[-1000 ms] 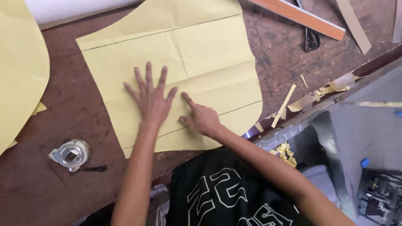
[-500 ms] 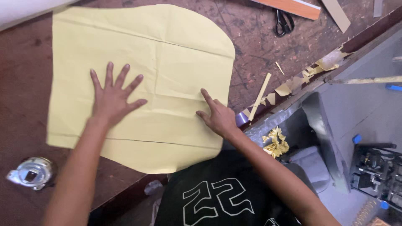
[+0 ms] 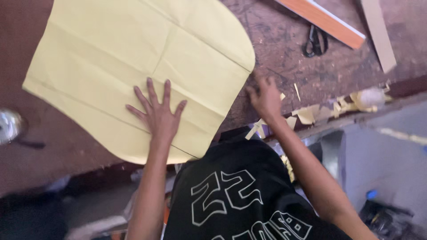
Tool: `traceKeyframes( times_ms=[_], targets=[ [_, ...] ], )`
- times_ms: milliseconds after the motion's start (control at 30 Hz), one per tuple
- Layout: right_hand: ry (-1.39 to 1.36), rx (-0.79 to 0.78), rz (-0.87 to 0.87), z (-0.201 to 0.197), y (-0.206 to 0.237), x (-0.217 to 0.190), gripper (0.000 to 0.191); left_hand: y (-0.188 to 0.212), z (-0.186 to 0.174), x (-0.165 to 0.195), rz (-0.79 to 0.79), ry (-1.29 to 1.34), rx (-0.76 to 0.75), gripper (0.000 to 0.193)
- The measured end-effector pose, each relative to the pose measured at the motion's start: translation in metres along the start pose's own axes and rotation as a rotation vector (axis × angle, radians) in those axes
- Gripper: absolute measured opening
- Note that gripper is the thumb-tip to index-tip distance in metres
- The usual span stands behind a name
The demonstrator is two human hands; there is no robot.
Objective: The person works at a workshop table with yellow paper pattern pieces, measuring them with a tape measure and marking lines with a pen. They fold, reposition, and stack the paper patterns while taking measurements across different sections of the paper.
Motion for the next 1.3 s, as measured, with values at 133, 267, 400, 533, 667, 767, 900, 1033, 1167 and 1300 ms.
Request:
traceKeyframes(
  times_ms=[133,267,400,533,667,767,900,1033,1167,1300],
  targets=[
    [0.119,0.246,-0.363,-0.037,-0.069,-0.002,0.057,0.021,0.015,-0.014,-0.111,-0.015,0.05,0.083],
    [-0.12,-0.096,-0.477,-0.021,-0.113,-0.01,0.061,0.028,0.006,-0.018,-0.188,0.099,0.137,0.087],
    [-0.13,-0.099,-0.593,-0.026,-0.139,-0.007,0.061,0.063,0.016,0.004,-0.259,0.22,0.462,0.087],
    [-0.015,-0.092,-0.702,-0.033,-0.132,-0.011,0.076,0.084,0.058,0.041,-0.374,0.169,0.414,0.085],
    [0.114,-0.142,-0.732,-0.035,-0.119,-0.021,0.075,0.082,0.079,0.049,-0.451,0.168,0.313,0.082],
    [0.131,-0.143,-0.737,-0.033,-0.12,-0.021,0.076,0.083,0.078,0.033,-0.453,0.218,0.301,0.078],
    [0.045,-0.142,-0.777,-0.02,-0.133,-0.008,0.076,0.131,0.039,-0.01,-0.528,0.206,0.636,0.065],
    [-0.15,-0.014,-0.901,-0.026,-0.143,0.017,0.064,0.211,-0.001,-0.069,-0.799,0.314,0.85,0.055],
    [-0.568,-0.444,-0.319,-0.003,-0.167,0.07,0.052,0.271,-0.013,-0.097,-0.925,0.51,0.963,0.052],
    [-0.661,-0.466,-0.289,-0.012,-0.165,0.069,0.042,0.274,0.005,-0.099,-0.859,0.669,1.067,0.055]
  ],
)
Point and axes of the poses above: each hand's wrist, its own y-axis away from the middle knuckle, its own z-axis out of the palm, x = y × z, the point moved 8 cm from there along -y, towards the middle knuckle, and after that the axes turned 15 degrees about y, right-handed, at the moved point
